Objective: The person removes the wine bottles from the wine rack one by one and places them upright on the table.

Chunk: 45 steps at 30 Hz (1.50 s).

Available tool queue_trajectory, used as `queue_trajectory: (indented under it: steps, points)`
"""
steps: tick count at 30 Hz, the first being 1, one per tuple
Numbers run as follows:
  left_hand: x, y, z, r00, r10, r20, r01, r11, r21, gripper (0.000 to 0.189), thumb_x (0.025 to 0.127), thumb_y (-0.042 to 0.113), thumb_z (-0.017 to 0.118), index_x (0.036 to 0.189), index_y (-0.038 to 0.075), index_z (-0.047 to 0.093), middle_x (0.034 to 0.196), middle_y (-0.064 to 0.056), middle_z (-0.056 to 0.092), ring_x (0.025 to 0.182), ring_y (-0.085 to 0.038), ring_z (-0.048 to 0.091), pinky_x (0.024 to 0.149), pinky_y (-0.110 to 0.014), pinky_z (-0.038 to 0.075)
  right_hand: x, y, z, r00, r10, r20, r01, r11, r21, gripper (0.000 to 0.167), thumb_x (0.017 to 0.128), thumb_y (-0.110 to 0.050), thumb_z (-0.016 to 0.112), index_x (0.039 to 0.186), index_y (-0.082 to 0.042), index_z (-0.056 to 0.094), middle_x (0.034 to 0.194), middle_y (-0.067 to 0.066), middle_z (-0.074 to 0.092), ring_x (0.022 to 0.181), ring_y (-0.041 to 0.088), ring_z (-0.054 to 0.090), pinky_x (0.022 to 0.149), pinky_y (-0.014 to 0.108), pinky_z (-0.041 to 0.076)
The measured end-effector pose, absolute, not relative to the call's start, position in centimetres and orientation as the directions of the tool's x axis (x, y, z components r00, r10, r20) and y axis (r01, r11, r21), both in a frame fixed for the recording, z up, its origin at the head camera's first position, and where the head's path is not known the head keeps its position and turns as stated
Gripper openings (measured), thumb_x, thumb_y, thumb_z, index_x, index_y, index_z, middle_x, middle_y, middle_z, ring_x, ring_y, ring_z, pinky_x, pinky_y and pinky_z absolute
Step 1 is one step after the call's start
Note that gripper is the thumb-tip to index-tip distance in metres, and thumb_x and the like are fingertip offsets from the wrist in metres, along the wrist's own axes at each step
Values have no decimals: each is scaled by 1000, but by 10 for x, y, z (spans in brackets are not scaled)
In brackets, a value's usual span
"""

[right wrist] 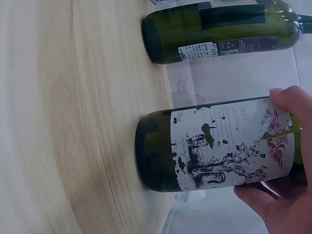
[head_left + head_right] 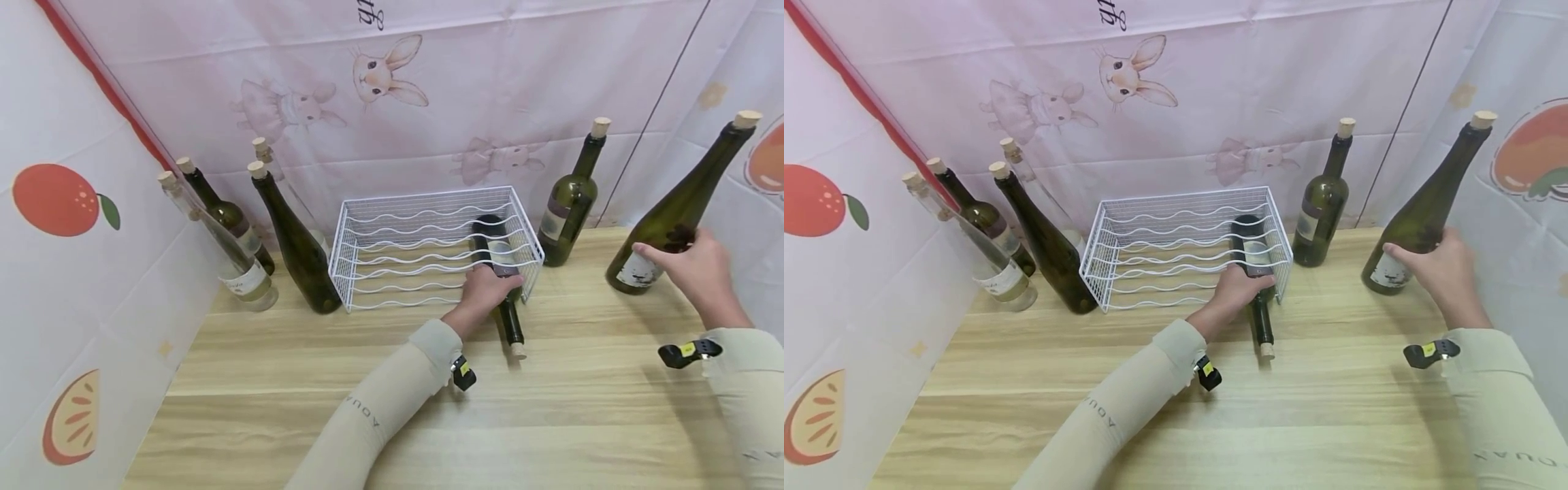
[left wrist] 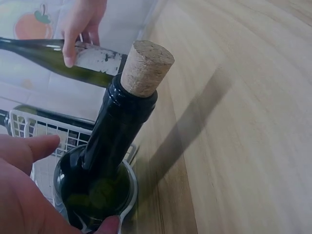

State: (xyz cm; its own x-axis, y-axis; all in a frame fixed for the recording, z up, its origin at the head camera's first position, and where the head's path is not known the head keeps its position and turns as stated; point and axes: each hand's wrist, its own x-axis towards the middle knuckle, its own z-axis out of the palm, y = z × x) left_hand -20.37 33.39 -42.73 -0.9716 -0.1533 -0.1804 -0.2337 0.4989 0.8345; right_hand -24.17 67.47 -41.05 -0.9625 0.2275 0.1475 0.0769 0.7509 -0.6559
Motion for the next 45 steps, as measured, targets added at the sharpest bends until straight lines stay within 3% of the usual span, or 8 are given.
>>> queue_trajectory:
  steps: [6, 10, 13, 15, 22, 29, 38, 45]
  points:
    - [-209, 335, -430, -975, -161, -152, -217, 557, 802, 43, 82, 51, 82, 92, 11, 67, 99, -8, 69, 84, -21, 60, 74, -33, 51, -242, 674, -414, -962, 232, 141, 78, 733, -675, 82, 87, -53, 77, 135, 8, 50, 127, 31, 60, 84, 0, 46, 67, 18, 36]
    - [-212, 334, -433, -979, -144, -142, -199, 565, 801, 40, 82, 51, 82, 78, 17, 63, 85, -2, 66, 74, -17, 56, 65, -29, 46, -243, 674, -414, -960, 241, 144, 83, 734, -674, 84, 88, -53, 76, 137, 8, 49, 129, 32, 60, 89, 13, 50, 68, 19, 36]
    - [-213, 333, -434, -980, -140, -141, -196, 562, 803, 41, 81, 52, 83, 76, 18, 60, 80, 1, 63, 72, -15, 54, 63, -28, 44, -243, 675, -414, -960, 242, 143, 87, 739, -668, 85, 88, -54, 75, 137, 10, 48, 129, 34, 58, 96, 29, 51, 68, 21, 35]
    - [-213, 333, -434, -979, -146, -141, -199, 554, 808, 41, 80, 52, 84, 77, 18, 61, 80, 2, 63, 72, -15, 54, 63, -28, 44, -243, 675, -414, -961, 241, 138, 90, 740, -667, 85, 88, -54, 75, 136, 10, 48, 129, 34, 58, 98, 33, 51, 67, 22, 35]
    - [-214, 334, -437, -970, -202, -137, -228, 550, 804, 41, 77, 50, 87, 80, 16, 65, 82, -1, 67, 73, -17, 56, 66, -29, 47, -242, 675, -415, -962, 240, 126, 95, 734, -672, 83, 89, -55, 74, 136, 10, 49, 128, 33, 58, 96, 29, 52, 65, 19, 37]
    - [-216, 335, -438, -963, -238, -124, -237, 542, 806, 38, 76, 48, 87, 79, 16, 65, 86, -3, 70, 76, -19, 59, 70, -32, 51, -242, 673, -415, -961, 239, 137, 92, 745, -660, 85, 90, -55, 73, 138, 11, 48, 130, 36, 57, 105, 39, 51, 69, 23, 36]
    - [-212, 332, -436, -955, -259, -146, -267, 528, 806, 40, 77, 51, 84, 88, 16, 68, 96, -5, 72, 84, -20, 61, 77, -33, 54, -242, 673, -415, -960, 243, 142, 90, 742, -664, 85, 90, -55, 72, 137, 11, 48, 130, 36, 57, 108, 42, 52, 70, 26, 36]
    - [-208, 330, -438, -966, -242, -87, -207, 533, 821, 36, 80, 50, 82, 82, 19, 63, 87, -2, 68, 80, -19, 58, 70, -32, 49, -242, 674, -415, -963, 235, 134, 88, 740, -667, 88, 90, -55, 72, 139, 13, 45, 133, 38, 54, 111, 44, 51, 71, 26, 35]
